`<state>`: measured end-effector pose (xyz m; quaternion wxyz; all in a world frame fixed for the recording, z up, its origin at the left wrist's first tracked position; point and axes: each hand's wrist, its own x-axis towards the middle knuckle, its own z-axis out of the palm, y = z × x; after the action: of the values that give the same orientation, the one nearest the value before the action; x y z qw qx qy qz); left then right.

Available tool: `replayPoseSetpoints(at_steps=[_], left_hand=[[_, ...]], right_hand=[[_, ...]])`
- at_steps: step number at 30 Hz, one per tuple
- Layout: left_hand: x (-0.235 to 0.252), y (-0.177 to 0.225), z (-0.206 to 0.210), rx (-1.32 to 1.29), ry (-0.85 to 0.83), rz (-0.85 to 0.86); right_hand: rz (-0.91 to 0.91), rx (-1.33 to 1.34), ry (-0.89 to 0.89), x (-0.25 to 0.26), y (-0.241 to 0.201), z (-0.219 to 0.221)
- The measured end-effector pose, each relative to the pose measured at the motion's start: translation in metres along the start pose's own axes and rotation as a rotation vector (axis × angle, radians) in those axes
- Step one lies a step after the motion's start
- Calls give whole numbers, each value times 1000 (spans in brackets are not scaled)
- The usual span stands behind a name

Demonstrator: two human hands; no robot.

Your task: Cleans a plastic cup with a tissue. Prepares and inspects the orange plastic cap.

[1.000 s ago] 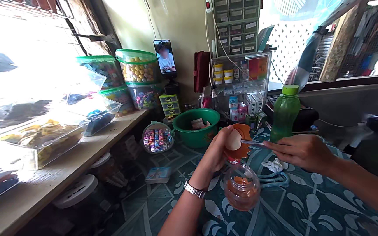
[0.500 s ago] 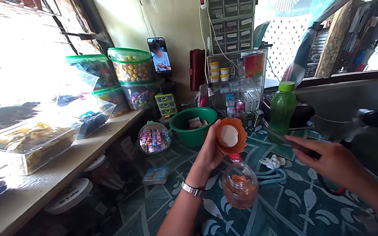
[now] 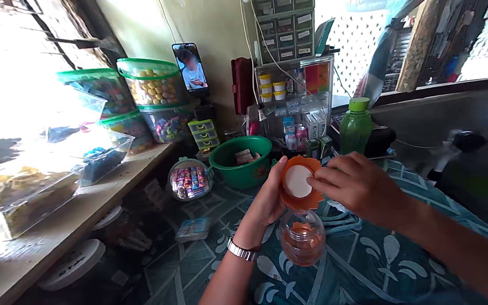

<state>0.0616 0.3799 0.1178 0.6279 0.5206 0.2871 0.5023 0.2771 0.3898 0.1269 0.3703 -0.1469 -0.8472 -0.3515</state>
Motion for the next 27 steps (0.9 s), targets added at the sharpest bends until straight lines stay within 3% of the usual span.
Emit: replayPoseSetpoints(at_steps=[5,9,17,27], left_hand=[[0,0,-2,-65,-2,-37],[-2,0,-1,-33,-26,-49],[-4,-1,3,15,-133,-50],[-4,2,2,55,-48,-12]], right_hand=[[-289,9,-136,14,20,6],[-363,38,-155,17,24,3],[-353,134,-156,16,23,7],[-310,48,-172,22,19,-3]])
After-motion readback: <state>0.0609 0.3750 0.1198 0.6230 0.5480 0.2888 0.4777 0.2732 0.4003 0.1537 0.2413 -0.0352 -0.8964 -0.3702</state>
